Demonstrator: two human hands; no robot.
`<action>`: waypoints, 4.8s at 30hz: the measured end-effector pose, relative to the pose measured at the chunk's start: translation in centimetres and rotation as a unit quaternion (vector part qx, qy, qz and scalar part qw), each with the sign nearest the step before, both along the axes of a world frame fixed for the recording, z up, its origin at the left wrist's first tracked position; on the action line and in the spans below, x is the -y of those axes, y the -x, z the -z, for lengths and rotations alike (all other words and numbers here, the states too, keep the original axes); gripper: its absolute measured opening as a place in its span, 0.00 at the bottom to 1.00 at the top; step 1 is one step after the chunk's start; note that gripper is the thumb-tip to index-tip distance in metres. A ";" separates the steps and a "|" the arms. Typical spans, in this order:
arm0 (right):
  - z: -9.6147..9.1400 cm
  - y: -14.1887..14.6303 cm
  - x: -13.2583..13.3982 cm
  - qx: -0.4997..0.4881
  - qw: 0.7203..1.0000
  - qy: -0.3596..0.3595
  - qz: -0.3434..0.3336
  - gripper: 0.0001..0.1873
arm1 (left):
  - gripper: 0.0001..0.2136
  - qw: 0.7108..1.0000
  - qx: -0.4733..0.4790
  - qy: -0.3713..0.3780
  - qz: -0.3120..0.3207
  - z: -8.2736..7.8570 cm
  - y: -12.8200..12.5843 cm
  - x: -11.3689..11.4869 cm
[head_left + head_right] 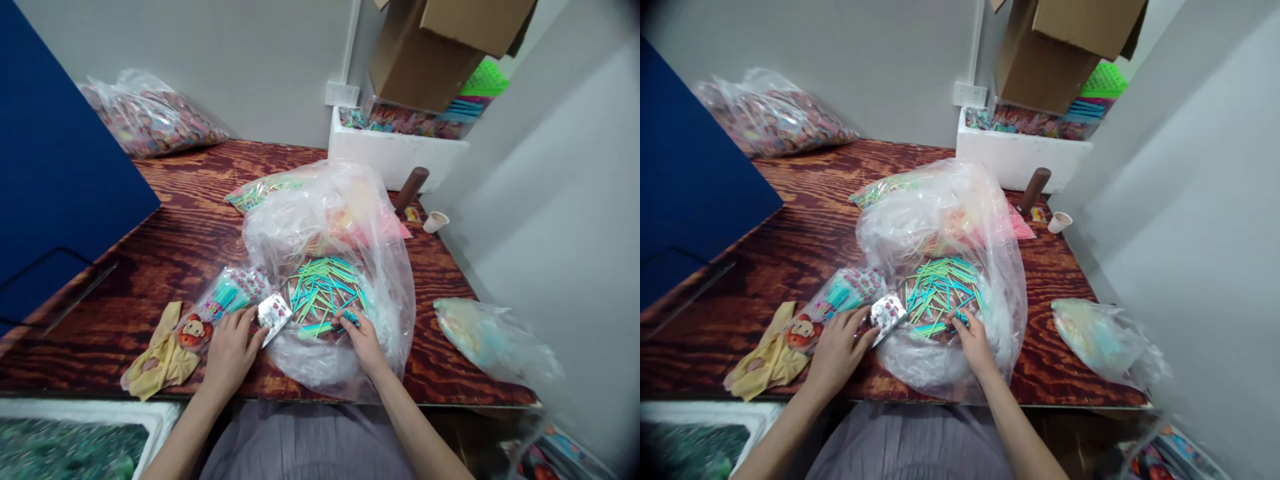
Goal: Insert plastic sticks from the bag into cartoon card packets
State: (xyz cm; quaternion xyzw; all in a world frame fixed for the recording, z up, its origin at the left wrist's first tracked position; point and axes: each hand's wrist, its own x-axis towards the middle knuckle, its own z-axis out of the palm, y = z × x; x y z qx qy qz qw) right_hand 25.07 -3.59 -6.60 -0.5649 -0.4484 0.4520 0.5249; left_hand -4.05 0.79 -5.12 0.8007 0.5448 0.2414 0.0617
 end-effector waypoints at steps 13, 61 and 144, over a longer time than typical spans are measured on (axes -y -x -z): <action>-3.6 0.0 0.6 0.037 0.997 -0.031 -0.058 0.11 | 0.11 0.980 0.193 0.037 -0.039 -0.2 1.3 -1.8; -2.7 1.3 1.1 -0.061 0.997 0.004 -0.045 0.11 | 0.12 0.891 0.420 0.152 -0.087 -5.0 -0.5 0.5; -4.0 -3.6 -13.5 0.552 0.831 0.064 -0.022 0.16 | 0.15 0.728 0.638 0.194 -0.162 -10.3 5.2 -1.7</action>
